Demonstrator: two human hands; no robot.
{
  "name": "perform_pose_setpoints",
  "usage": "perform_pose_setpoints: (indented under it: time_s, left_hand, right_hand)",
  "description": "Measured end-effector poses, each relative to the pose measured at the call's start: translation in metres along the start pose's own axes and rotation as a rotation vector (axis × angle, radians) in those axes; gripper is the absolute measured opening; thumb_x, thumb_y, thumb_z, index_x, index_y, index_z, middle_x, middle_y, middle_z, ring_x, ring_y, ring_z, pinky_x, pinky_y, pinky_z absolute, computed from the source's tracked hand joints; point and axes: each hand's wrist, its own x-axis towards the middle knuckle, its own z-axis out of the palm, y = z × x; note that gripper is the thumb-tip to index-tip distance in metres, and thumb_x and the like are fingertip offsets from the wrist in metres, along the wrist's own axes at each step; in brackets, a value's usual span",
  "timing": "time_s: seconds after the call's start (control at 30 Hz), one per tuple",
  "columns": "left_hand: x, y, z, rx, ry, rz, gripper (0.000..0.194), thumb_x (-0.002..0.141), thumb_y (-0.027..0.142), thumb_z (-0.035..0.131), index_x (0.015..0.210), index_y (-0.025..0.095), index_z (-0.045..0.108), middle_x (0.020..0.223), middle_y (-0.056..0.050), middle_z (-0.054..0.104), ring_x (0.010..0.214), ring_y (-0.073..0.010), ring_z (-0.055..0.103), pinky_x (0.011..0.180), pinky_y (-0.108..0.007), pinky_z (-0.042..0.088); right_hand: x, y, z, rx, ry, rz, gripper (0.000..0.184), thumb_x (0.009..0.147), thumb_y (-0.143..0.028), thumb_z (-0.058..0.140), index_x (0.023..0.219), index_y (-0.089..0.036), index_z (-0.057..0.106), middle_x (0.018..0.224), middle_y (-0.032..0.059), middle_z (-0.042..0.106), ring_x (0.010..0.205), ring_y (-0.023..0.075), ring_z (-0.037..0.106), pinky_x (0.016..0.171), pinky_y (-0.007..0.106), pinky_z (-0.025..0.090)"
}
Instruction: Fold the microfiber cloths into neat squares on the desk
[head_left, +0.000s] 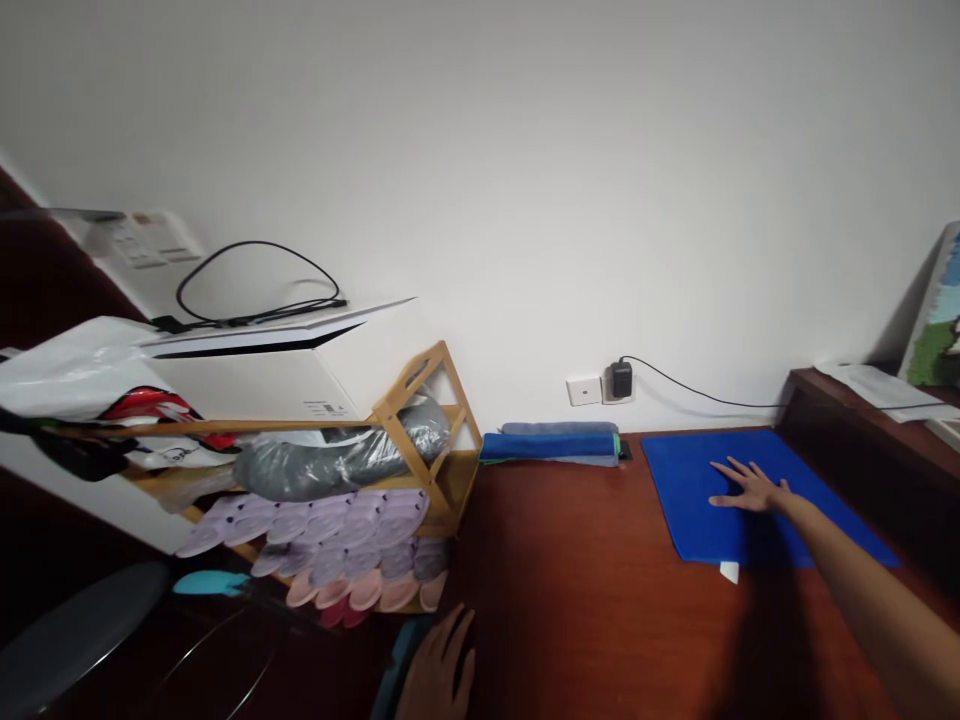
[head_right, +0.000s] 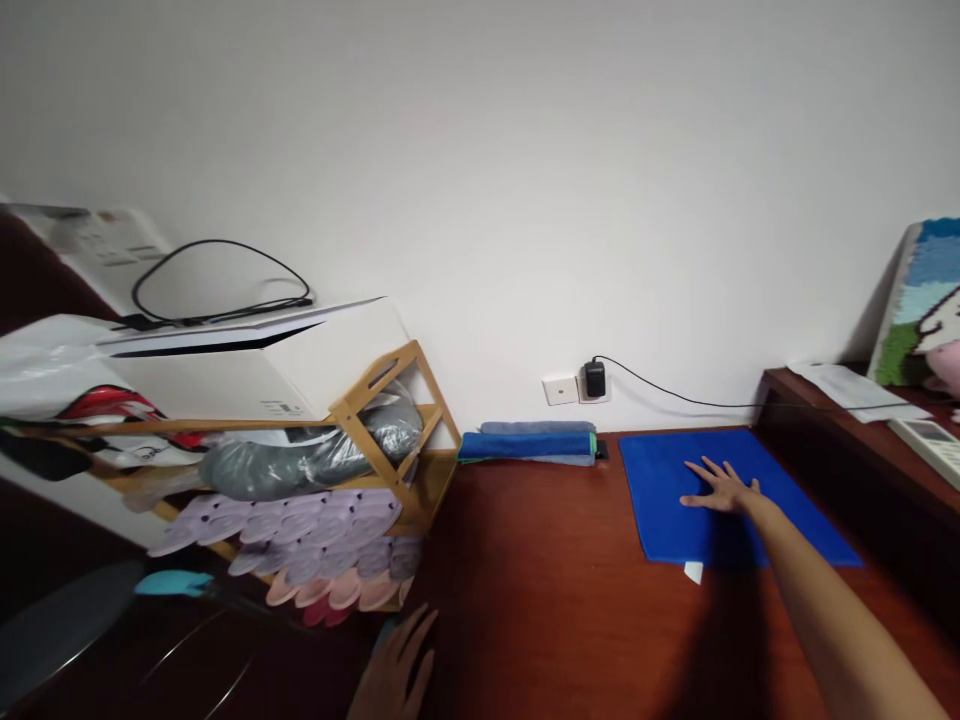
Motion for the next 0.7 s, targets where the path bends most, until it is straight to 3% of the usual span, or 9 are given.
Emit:
perform_pose_setpoints:
  time_s: [0.1,0.17,0.27,0.37,0.47,0.53,0.7]
  left_hand:
    - [-0.001,0.001,-0.001,0.003,-0.007,-0.002,0.047,0.103,0.035,0.046,0.147,0.03,0.06,0.151,-0.003,0.063,0.137,-0.0255,0.061,0.111,-0.047,0.056]
    - [-0.001,0.003,-0.004,-0.005,-0.004,-0.006,0.047,0.103,0.034,0.045,0.148,0.031,0.059,0.152,-0.003,0.063,0.138,-0.0253,0.06,0.112,-0.047,0.055]
    - [-0.002,0.008,-0.006,-0.021,0.009,-0.024,0.047,0.103,0.034,0.045,0.147,0.031,0.06,0.15,-0.002,0.063,0.137,-0.0249,0.061,0.113,-0.046,0.055]
    - [-0.004,0.011,-0.005,-0.034,0.013,-0.057,0.047,0.102,0.032,0.046,0.147,0.031,0.061,0.15,-0.002,0.063,0.137,-0.0255,0.06,0.113,-0.047,0.054]
    - [-0.006,0.011,-0.002,-0.04,0.008,-0.072,0.047,0.101,0.029,0.045,0.146,0.03,0.062,0.15,-0.003,0.063,0.136,-0.0268,0.061,0.114,-0.049,0.054]
    - [-0.008,0.01,0.001,-0.04,0.002,-0.065,0.047,0.101,0.029,0.046,0.145,0.03,0.063,0.149,-0.004,0.064,0.135,-0.0274,0.062,0.112,-0.049,0.055]
    - [-0.013,0.007,0.009,-0.047,-0.021,-0.078,0.048,0.102,0.032,0.047,0.147,0.034,0.061,0.151,-0.004,0.063,0.134,-0.0287,0.062,0.11,-0.048,0.056]
  right_hand:
    - [0.008,-0.004,-0.006,-0.041,0.038,-0.017,0.098,0.066,-0.085,0.063,0.154,-0.043,0.05,0.17,0.0086,0.037,0.154,0.0517,0.027,0.11,0.084,0.027]
    - [0.006,-0.023,-0.009,-0.072,0.144,-0.064,0.083,0.077,-0.076,0.059,0.149,-0.036,0.058,0.166,0.0108,0.043,0.152,0.0479,0.034,0.114,0.077,0.03]
    - [-0.003,-0.083,-0.009,-0.059,0.345,-0.236,0.054,0.096,-0.05,0.043,0.138,-0.025,0.067,0.157,0.0137,0.053,0.141,0.0349,0.051,0.115,0.054,0.041]
    - [-0.007,-0.159,-0.008,-0.004,0.389,-0.347,0.047,0.101,-0.034,0.038,0.138,-0.021,0.064,0.148,0.0134,0.059,0.131,0.0262,0.058,0.109,0.037,0.045]
    - [0.002,-0.22,-0.009,0.025,0.382,-0.329,0.049,0.101,-0.031,0.043,0.148,-0.023,0.054,0.148,0.0133,0.058,0.13,0.0252,0.058,0.104,0.034,0.045]
    - [0.009,-0.245,-0.009,0.026,0.367,-0.287,0.051,0.099,-0.029,0.049,0.149,-0.023,0.051,0.145,0.0152,0.06,0.127,0.0277,0.06,0.1,0.038,0.047]
    - [0.014,-0.265,0.001,0.006,0.37,-0.187,0.041,0.094,-0.03,0.058,0.133,-0.019,0.06,0.135,0.02,0.06,0.126,0.0347,0.059,0.096,0.044,0.046]
